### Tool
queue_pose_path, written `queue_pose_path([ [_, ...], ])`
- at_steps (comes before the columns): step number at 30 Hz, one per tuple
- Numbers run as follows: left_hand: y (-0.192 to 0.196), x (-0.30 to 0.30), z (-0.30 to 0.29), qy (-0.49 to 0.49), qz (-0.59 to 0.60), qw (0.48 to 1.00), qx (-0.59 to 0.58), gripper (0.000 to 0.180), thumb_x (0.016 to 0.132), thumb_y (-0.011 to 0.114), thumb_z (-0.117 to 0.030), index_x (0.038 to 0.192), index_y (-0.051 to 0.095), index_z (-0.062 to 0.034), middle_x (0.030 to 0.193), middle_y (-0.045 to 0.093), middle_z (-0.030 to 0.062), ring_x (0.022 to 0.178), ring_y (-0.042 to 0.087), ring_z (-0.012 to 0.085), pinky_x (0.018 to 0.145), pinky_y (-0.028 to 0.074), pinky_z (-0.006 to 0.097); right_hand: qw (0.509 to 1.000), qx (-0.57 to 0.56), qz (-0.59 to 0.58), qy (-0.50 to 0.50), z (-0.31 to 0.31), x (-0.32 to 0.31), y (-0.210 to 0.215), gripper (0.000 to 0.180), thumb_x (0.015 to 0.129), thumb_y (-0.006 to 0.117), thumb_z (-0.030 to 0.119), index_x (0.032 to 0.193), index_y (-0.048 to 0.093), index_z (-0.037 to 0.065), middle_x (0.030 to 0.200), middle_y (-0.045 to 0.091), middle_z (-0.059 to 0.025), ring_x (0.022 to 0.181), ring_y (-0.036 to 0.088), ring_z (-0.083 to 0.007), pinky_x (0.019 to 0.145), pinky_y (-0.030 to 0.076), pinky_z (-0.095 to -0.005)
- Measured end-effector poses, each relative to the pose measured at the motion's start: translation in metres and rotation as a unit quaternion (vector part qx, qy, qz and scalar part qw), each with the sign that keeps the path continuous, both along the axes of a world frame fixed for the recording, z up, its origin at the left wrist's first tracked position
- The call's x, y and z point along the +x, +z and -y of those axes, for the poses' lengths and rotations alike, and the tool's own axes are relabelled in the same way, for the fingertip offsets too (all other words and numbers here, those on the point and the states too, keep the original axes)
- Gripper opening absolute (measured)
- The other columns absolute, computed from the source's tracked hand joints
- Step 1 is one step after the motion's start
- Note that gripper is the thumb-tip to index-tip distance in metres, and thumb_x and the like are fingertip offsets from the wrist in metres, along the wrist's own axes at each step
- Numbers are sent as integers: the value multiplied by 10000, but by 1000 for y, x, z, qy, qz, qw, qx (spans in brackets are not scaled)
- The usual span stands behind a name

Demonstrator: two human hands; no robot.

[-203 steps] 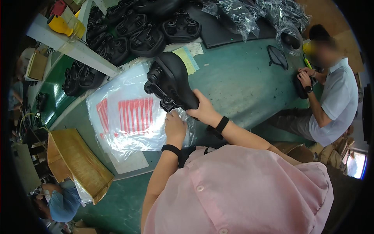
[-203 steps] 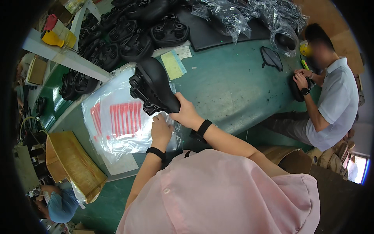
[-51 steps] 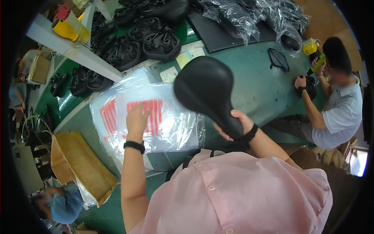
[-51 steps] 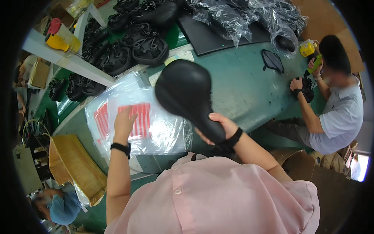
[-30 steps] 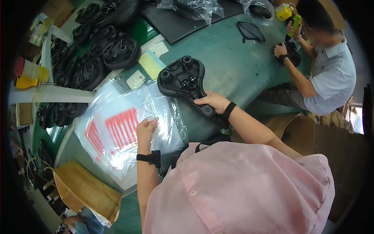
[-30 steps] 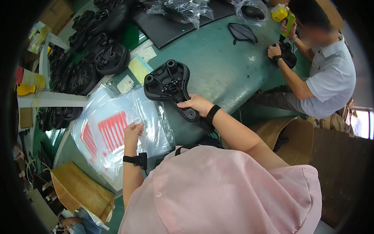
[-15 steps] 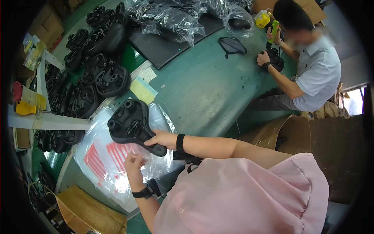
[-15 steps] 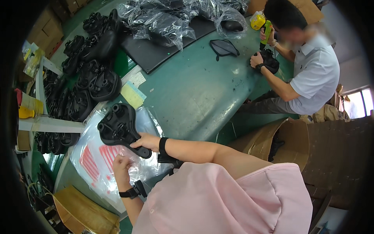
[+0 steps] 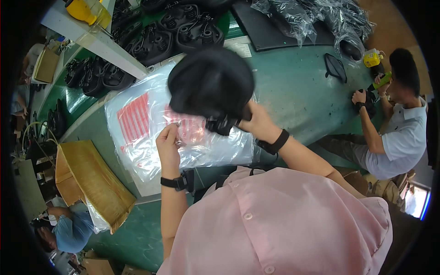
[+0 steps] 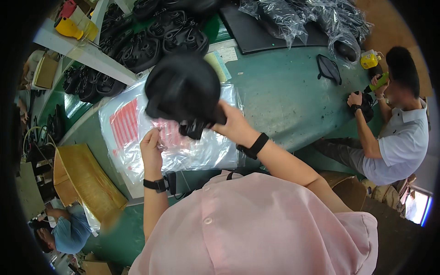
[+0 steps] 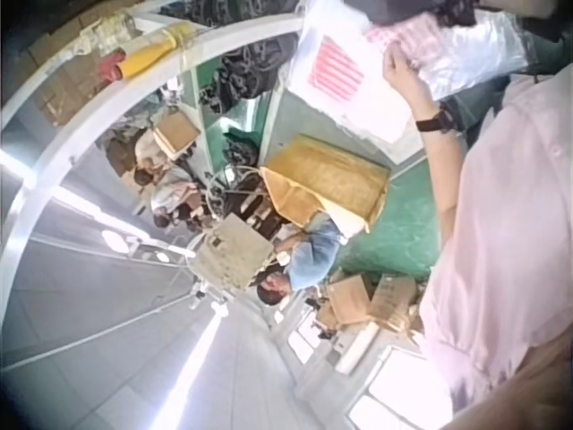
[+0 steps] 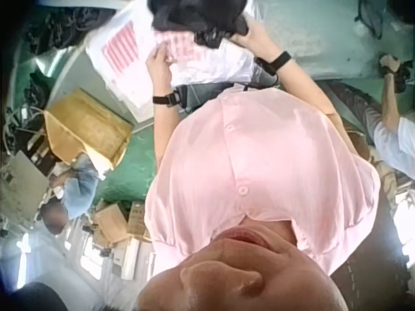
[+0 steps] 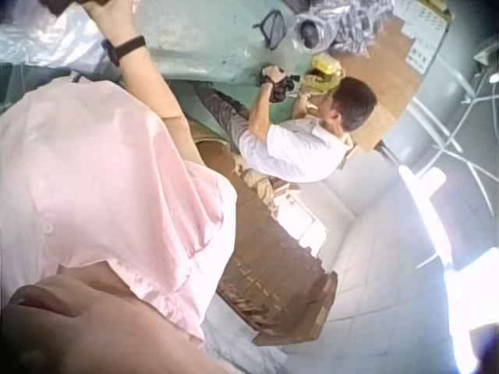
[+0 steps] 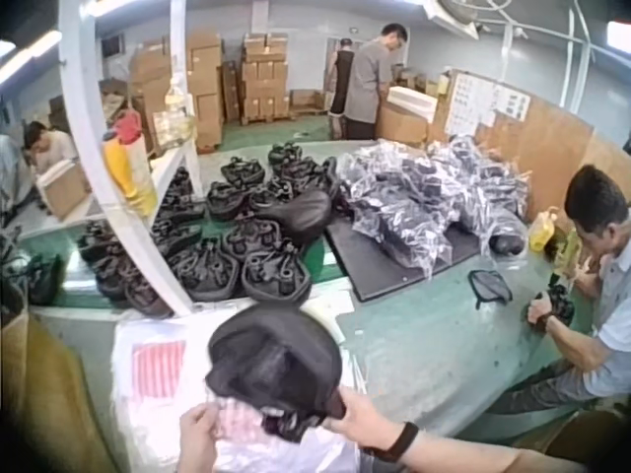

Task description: The person repeatedly picks up black bicycle seats from a pile on a green workbench, wipes them with a cloth, and places them into clear plastic bags. The person handles the seats one at a time, turning them over to clean different surfaces before bagging them.

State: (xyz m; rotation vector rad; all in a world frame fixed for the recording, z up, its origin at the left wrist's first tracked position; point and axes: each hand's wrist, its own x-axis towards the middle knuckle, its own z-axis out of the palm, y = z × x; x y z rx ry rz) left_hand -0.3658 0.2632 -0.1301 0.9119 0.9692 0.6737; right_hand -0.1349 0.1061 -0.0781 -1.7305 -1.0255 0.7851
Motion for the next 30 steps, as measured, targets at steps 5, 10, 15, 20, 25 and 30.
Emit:
queue_pose_path([
  [5,-42,-17,-13,101,78,989,-68,224,923,544,-140,1054,648,9,913,642,26,729,567,78,639,468,236,958,15,261,121,-10,-27,-15,521,696,723,98,1175,521,85,1009,606,-126,938,593,-336,772,497,-403],
  [10,31,-17,-6,50,-91,980,169,223,925,552,-121,1051,666,23,596,534,-27,500,435,43,437,311,204,941,-103,270,175,-22,-29,-8,450,724,711,152,1116,499,84,911,589,-131,858,601,-335,726,494,-435],
  [15,121,26,33,-287,-90,768,566,144,822,613,-44,919,707,7,824,703,116,642,639,152,581,485,286,952,-159,181,187,-42,-26,-13,471,719,754,247,1061,541,2,884,624,-201,810,619,-345,712,490,-414],
  [20,98,16,20,-216,-249,883,333,139,830,591,-15,931,684,8,883,701,134,751,671,256,685,523,334,941,-172,-285,55,-23,-1,-9,533,748,766,265,1106,565,-74,970,643,-138,873,604,-215,784,483,-338],
  [25,105,88,130,-428,2,748,507,195,862,611,-97,1049,608,-43,857,683,130,737,663,303,636,523,353,921,-52,-382,-53,-25,14,-1,733,747,758,283,1319,430,-35,1143,576,-118,1053,518,-199,918,413,-341],
  [30,136,138,90,-421,86,806,407,303,834,616,-36,1137,608,-45,906,657,110,755,626,264,695,499,316,889,-158,-381,-201,-22,120,48,505,763,721,293,1183,581,49,1068,620,-52,1019,545,-156,844,455,-355],
])
